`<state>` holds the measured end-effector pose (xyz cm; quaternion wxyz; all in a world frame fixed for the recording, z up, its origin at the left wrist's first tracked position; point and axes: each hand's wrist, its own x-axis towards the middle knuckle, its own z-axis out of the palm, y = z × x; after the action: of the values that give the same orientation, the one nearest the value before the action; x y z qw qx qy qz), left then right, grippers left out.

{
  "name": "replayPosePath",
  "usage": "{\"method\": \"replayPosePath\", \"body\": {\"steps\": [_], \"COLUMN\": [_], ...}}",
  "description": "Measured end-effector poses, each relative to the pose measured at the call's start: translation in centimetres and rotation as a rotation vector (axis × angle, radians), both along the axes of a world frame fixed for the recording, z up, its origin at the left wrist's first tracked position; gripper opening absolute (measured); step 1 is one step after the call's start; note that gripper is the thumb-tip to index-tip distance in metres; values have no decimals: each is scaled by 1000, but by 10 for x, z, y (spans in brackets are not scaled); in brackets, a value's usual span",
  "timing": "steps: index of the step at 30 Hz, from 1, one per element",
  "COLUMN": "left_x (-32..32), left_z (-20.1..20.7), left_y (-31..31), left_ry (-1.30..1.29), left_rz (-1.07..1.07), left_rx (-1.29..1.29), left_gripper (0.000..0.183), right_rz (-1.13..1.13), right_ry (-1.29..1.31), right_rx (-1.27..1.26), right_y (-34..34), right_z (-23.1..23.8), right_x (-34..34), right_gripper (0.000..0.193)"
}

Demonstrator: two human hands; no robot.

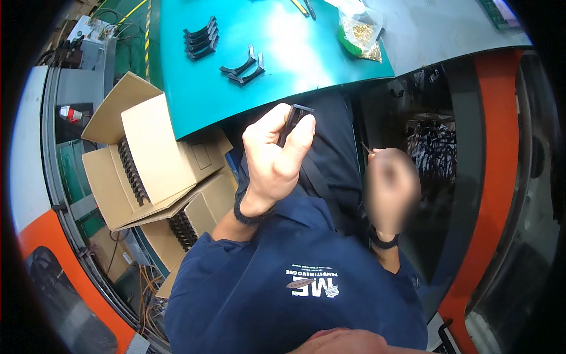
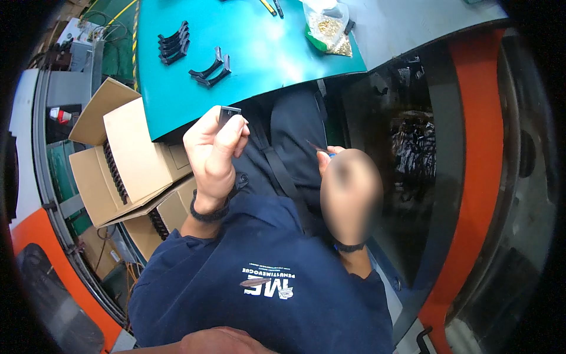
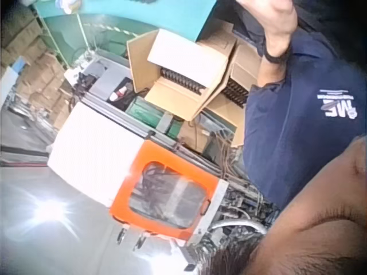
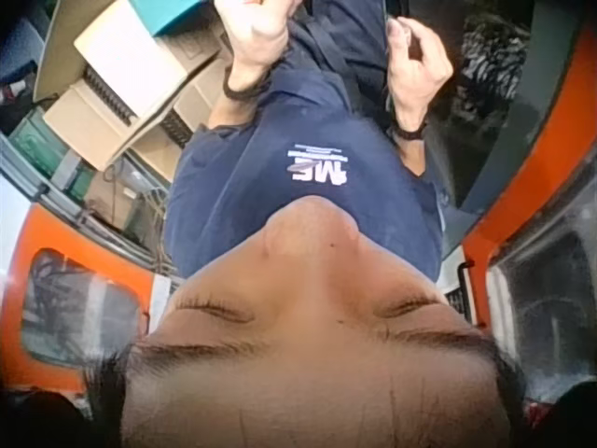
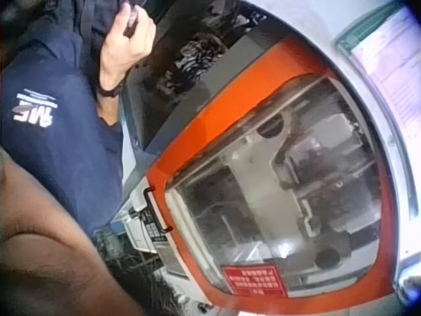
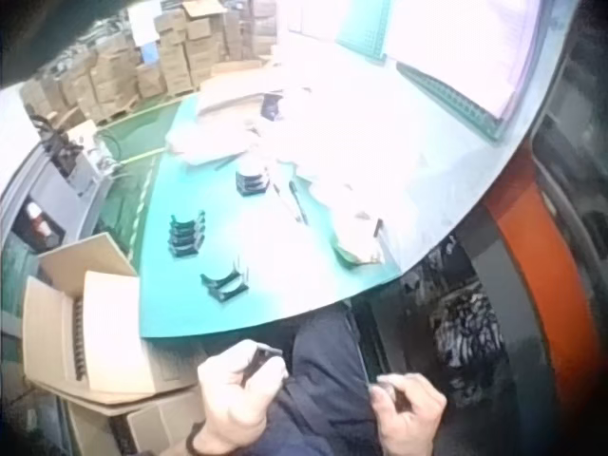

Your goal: The worker assembles small plastic components, operates an injection molding machine, and packs finished items into a cardboard box.

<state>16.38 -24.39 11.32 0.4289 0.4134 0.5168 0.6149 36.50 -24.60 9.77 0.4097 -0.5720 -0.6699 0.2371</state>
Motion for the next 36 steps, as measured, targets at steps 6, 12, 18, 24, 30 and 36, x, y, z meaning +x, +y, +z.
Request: {"method": "replayPosePath", "body": {"steps": [6, 12, 18, 24, 30, 36], "left_x": [13, 18, 21, 20, 18, 18], "left_z": [5, 14, 19, 14, 13, 13], "left_y": [-8, -17, -24, -26, -27, -28], "left_ry": [-91, -1, 49, 103, 125, 128], "left_rz": [5, -1, 58, 91, 95, 106], "left_rx": [-30, -51, -48, -11, -1, -29], "left_gripper": [17, 13, 18, 18, 17, 16], "right_rz": [45, 159, 201, 196, 192, 184], "right_ry": [77, 23, -82, -111, -114, -113], "right_rx": [-22, 79, 202, 219, 221, 210], "right_y": [4, 8, 9, 9, 7, 6], "right_z": [15, 38, 43, 43, 43, 42], "right_x": [-3, -19, -33, -37, -39, -41], "right_gripper": [18, 24, 29, 28, 27, 27]}}
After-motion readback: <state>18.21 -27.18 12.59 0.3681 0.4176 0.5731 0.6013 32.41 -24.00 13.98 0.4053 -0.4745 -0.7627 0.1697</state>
